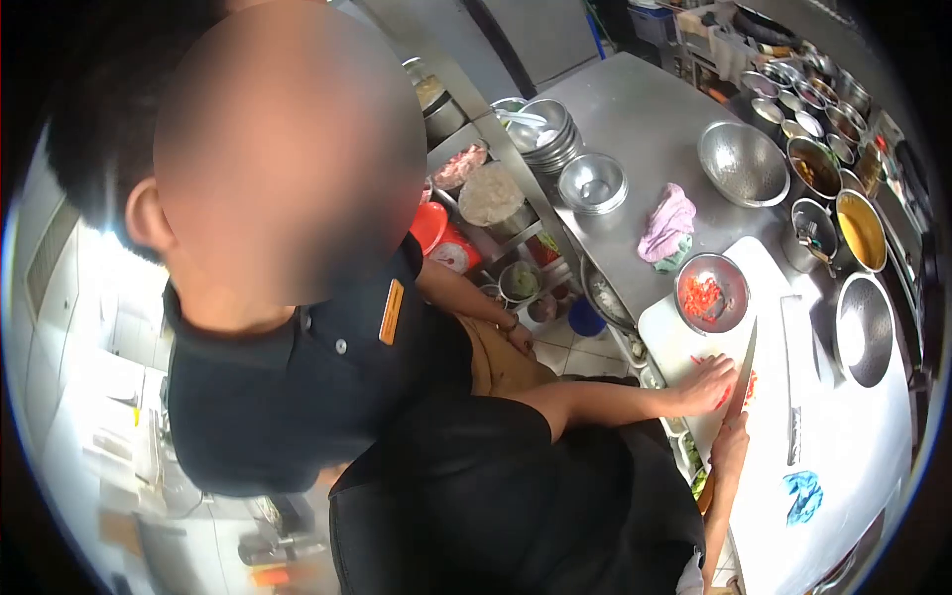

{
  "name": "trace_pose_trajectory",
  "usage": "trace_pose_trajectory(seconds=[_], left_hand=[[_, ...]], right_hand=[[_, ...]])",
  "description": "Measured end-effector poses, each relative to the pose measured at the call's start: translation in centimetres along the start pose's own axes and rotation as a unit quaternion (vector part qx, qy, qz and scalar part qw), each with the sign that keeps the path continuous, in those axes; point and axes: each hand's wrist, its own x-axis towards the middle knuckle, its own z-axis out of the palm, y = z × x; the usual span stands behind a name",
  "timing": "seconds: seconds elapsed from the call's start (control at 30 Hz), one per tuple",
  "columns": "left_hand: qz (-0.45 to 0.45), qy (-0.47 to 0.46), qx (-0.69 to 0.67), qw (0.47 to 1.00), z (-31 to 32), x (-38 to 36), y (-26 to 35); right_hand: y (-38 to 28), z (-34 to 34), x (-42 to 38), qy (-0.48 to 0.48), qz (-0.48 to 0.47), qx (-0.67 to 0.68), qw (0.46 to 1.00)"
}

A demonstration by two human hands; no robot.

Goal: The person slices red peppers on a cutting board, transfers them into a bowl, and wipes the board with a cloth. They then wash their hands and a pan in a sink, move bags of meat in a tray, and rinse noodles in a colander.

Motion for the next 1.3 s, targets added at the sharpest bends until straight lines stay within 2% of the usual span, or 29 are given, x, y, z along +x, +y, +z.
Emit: trace_pose_trajectory(seconds=[0.1,0.13,0.17,0.2,0.23,0.3,0.33,0.37,0.5,0.6,0.7,1.0,1.13,1.3], left_hand=[[0.005,0.026,0.018,0.999,-0.2,-0.3,0.8],[-0.005,0.006,0.001,1.000,-0.6,-0.4,0.9],[-0.007,-0.018,-0.023,1.000,-1.0,-0.5,1.1],[-0.015,0.020,0.022,0.999,-1.0,-0.9,1.3],[-0.051,-0.003,0.008,0.999,-0.7,-0.8,1.1],[-0.024,0.028,0.001,0.999,-0.6,-1.1,0.4],[0.032,0.088,-0.011,0.996,-0.2,-1.0,-0.6],[-0.009,0.046,-0.030,0.998,-0.9,-0.9,-0.4],[0.007,0.052,-0.078,0.996,-1.6,-0.5,-1.7],[0.015,0.022,-0.110,0.994,-1.2,-0.5,-2.6],[0.038,0.054,-0.126,0.990,-1.1,0.1,-2.5],[0.010,-0.002,-0.139,0.990,-1.6,0.7,-2.7],[0.021,0.005,-0.142,0.990,-1.5,0.8,-2.9],[-0.008,0.024,-0.167,0.986,-1.6,0.8,-2.5]], right_hand=[[1.6,0.1,0.8,-0.016,-0.051,0.020,0.998],[1.9,0.4,0.8,-0.007,-0.046,0.021,0.999],[2.1,0.8,0.7,-0.028,-0.049,-0.007,0.998],[2.4,0.3,1.1,-0.032,-0.043,-0.036,0.998],[2.3,-0.3,1.2,-0.036,-0.026,-0.072,0.996],[0.3,-1.6,-0.3,-0.026,-0.010,-0.112,0.993],[-0.7,-2.0,-0.7,-0.015,-0.022,-0.119,0.993],[-0.5,-1.9,-0.9,-0.010,-0.024,-0.116,0.993],[-3.1,-2.9,-2.4,0.000,-0.018,-0.122,0.992],[-4.1,-2.5,-3.7,0.020,-0.015,-0.113,0.993],[-3.9,-1.6,-3.8,0.009,0.002,-0.127,0.992],[-5.3,-1.5,-4.0,0.039,0.019,-0.111,0.993],[-4.7,-1.2,-3.6,0.037,0.012,-0.101,0.994],[-5.6,-2.1,-3.6,0.042,0.005,-0.098,0.994]])
